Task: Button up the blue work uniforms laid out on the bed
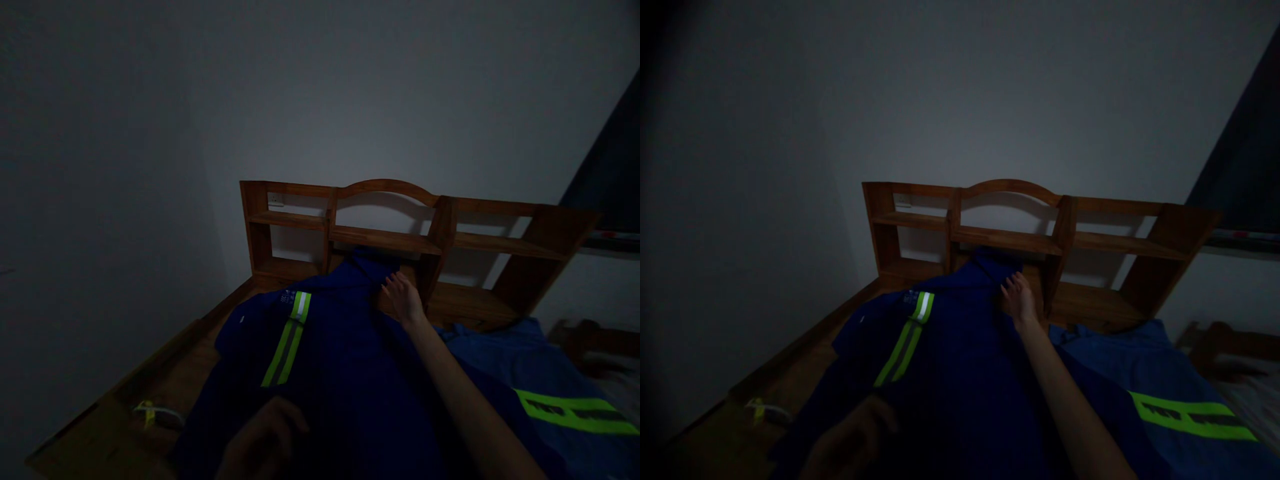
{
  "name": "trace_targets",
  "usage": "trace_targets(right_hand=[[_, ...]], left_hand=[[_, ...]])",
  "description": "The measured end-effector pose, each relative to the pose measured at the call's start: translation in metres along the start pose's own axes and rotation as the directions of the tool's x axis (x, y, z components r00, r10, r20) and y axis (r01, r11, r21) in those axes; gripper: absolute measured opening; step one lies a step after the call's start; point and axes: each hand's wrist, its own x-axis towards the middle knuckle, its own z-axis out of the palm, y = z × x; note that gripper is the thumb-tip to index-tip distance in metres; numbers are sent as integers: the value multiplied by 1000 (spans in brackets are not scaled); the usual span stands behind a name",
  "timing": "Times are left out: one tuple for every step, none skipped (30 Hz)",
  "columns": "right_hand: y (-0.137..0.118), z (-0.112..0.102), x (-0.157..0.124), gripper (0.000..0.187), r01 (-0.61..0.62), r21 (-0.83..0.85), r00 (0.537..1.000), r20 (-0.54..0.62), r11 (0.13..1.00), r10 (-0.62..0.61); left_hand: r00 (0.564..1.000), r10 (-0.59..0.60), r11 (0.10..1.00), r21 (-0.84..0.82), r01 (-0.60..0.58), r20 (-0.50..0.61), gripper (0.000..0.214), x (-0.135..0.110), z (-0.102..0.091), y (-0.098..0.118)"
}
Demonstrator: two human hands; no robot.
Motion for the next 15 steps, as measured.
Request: trace_targets(right_hand=[[7,-3,-5,24,5,-73,999,38,997,-2],[15,-5,-11,27,16,-149,996,94,989,-2],[24,-5,-18,29,36,-239,987,160,970,3],[33,-3,-24,29,63,-333,974,226,941,15],[42,1,-30,30,94,-420,959,282,903,32],[50,5,-35,29,127,-491,944,326,862,47],[56,10,-38,29,158,-543,933,356,824,56],[60,16,-41,28,185,-578,925,376,795,58],[64,23,-43,26,208,-597,920,389,775,53],[66,29,-45,24,224,-606,916,398,764,47],[68,35,-47,22,253,-620,911,411,743,33],[70,40,-50,20,299,-637,902,432,710,8],[73,43,-54,19,358,-653,888,459,668,-27],[78,46,-59,19,421,-666,870,488,615,-68],[86,47,-63,20,481,-677,850,515,557,-109]], left_hand=[[980,35,999,2,-36,194,32,11,18,5],[933,51,998,24,-64,357,29,22,37,11],[874,52,994,56,-90,484,25,34,54,15],[819,44,990,82,-111,572,32,47,70,16],[773,53,985,92,-142,632,45,60,84,15],[737,72,979,92,-180,672,54,74,96,10],[723,95,974,87,-210,685,56,90,104,1],[727,121,970,74,-230,676,50,106,111,-10],[724,136,971,52,-231,676,43,122,113,-23],[710,135,978,22,-208,691,36,139,113,-37],[702,119,986,-1,-166,702,32,156,109,-50],[734,91,993,-3,-120,673,31,172,100,-62],[805,56,996,22,-86,591,30,187,89,-73],[888,26,995,74,-67,459,31,199,73,-83],[955,23,989,133,-65,294,31,209,56,-92]])
